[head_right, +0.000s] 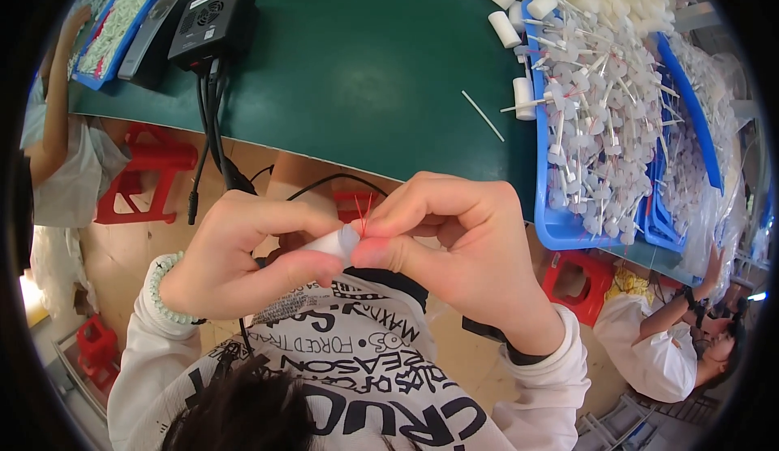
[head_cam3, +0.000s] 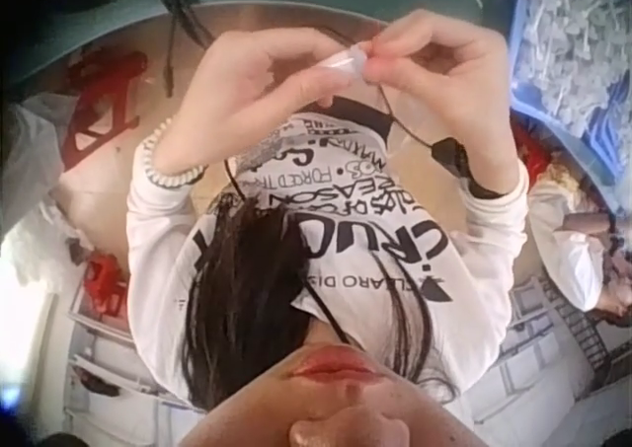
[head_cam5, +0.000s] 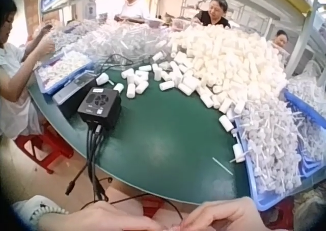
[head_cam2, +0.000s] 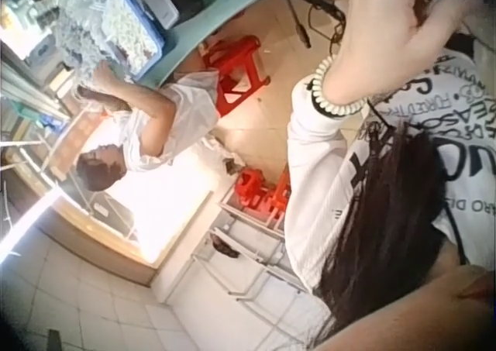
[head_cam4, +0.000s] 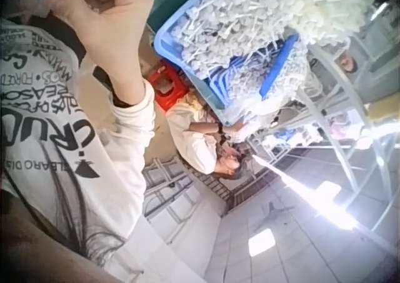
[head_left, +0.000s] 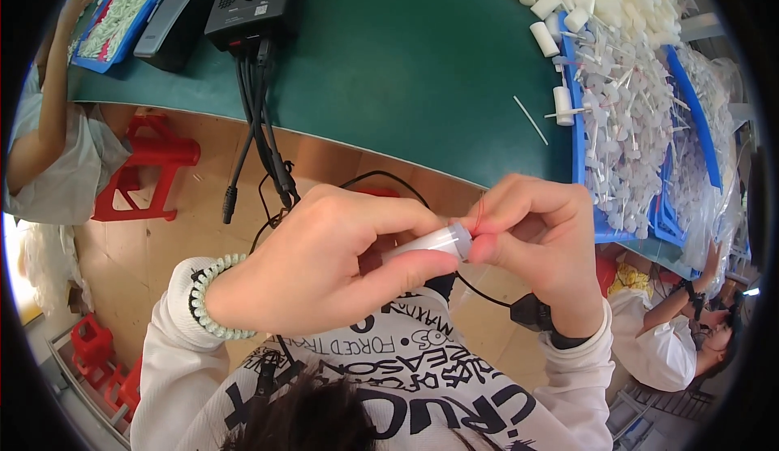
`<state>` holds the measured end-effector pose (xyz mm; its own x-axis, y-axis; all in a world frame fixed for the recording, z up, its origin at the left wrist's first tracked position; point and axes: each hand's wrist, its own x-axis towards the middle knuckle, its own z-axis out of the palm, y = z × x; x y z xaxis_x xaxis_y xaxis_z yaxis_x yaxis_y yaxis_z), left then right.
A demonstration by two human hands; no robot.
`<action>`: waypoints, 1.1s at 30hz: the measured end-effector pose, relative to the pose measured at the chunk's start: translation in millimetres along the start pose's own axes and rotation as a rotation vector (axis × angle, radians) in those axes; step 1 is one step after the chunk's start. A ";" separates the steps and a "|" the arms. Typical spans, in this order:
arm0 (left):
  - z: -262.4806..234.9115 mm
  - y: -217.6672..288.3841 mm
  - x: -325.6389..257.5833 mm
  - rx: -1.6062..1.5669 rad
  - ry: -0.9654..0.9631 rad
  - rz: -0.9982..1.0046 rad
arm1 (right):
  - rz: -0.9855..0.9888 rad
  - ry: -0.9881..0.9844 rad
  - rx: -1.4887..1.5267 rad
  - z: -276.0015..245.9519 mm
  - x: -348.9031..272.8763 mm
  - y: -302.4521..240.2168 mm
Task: The person is assembling small white cylindrical medical components, inserting clear plastic tubes and other small parts.
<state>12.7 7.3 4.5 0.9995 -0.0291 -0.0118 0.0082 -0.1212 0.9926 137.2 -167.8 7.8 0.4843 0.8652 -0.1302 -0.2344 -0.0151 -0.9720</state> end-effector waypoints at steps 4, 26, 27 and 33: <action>-3.4 1.6 4.0 0.111 -0.008 -0.048 | -0.045 0.098 -0.125 4.4 -1.0 3.2; 9.8 0.3 2.3 0.479 0.166 0.247 | -0.173 0.235 -0.355 19.3 -7.8 -5.5; 11.4 0.5 1.9 0.479 0.166 0.247 | -0.189 0.251 -0.385 20.7 -6.8 -3.7; 15.7 -4.4 3.7 0.521 0.281 0.202 | -0.295 0.172 -0.524 21.1 -6.6 1.4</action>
<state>15.9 -7.8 -1.7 0.9501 0.1519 0.2723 -0.1263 -0.6110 0.7815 115.9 -163.0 11.4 0.6048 0.7777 0.1714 0.3533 -0.0692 -0.9329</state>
